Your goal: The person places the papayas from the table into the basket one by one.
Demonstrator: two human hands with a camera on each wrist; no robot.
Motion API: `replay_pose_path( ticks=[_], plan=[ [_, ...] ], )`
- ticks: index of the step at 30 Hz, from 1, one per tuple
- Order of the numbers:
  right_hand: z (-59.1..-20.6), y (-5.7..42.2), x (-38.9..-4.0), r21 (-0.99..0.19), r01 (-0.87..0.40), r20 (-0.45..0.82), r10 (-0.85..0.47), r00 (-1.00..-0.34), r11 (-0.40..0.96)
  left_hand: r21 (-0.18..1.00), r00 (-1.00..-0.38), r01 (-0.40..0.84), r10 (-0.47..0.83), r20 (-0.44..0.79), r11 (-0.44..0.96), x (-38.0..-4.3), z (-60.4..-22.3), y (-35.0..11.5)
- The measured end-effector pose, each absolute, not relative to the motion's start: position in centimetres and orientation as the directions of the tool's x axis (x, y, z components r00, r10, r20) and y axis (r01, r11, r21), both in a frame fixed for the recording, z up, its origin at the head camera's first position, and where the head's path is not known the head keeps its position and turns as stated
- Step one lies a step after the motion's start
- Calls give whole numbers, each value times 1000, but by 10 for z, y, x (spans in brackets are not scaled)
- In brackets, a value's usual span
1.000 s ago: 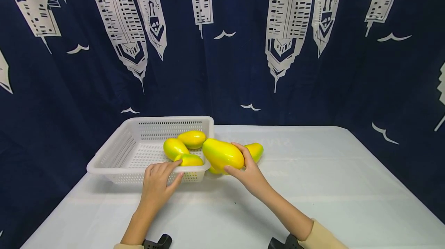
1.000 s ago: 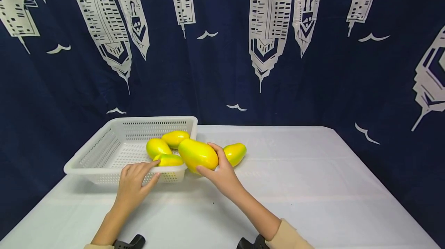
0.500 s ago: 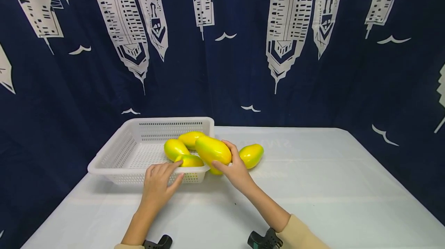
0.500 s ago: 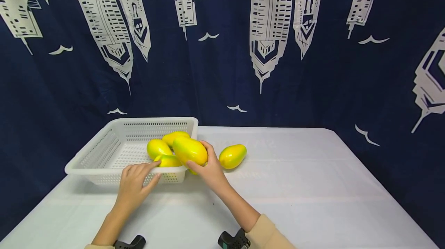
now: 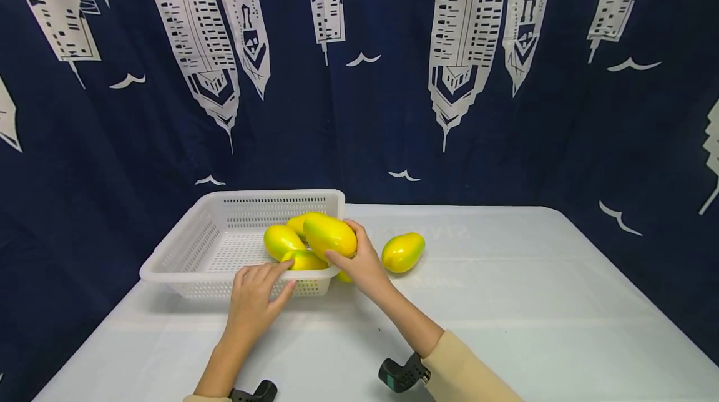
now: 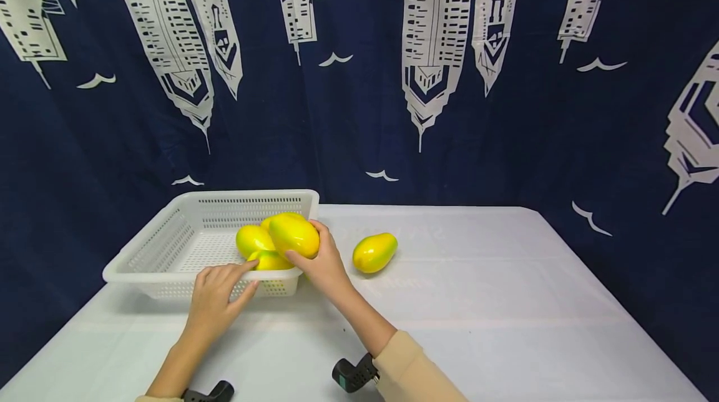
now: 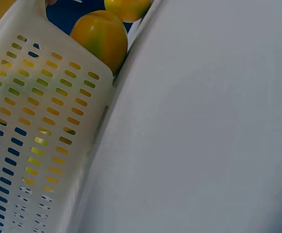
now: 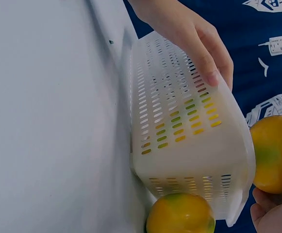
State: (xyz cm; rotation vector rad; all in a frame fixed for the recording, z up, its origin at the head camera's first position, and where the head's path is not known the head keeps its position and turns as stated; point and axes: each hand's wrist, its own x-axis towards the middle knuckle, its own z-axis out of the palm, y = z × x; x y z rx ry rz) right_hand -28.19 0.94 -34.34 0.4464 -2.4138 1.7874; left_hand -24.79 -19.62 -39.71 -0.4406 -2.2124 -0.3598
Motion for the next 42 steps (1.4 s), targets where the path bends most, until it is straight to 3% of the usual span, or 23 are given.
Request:
replay_pose_path(
  ticks=[12, 20, 28, 37, 42],
  plan=[
    [-341, -4, -287, -878, -362, 299, -233, -925, 313, 90, -580, 437, 204, 789, 895, -249, -396, -195],
    [-343, -12, -290, -785, -407, 338, -226, -913, 468, 115, -606, 418, 182, 774, 901, -249, -396, -194],
    [-347, -20, -297, -620, -443, 391, -234, -890, 648, 104, -604, 418, 190, 774, 902, -248, -397, -196],
    [-348, -21, -299, -631, -421, 380, -213, -900, 652, 91, -584, 430, 200, 786, 898, -249, -396, -196],
    [-349, -18, -297, -691, -419, 357, -227, -906, 589, 100, -599, 425, 196, 777, 900, -249, -397, -196]
  ],
)
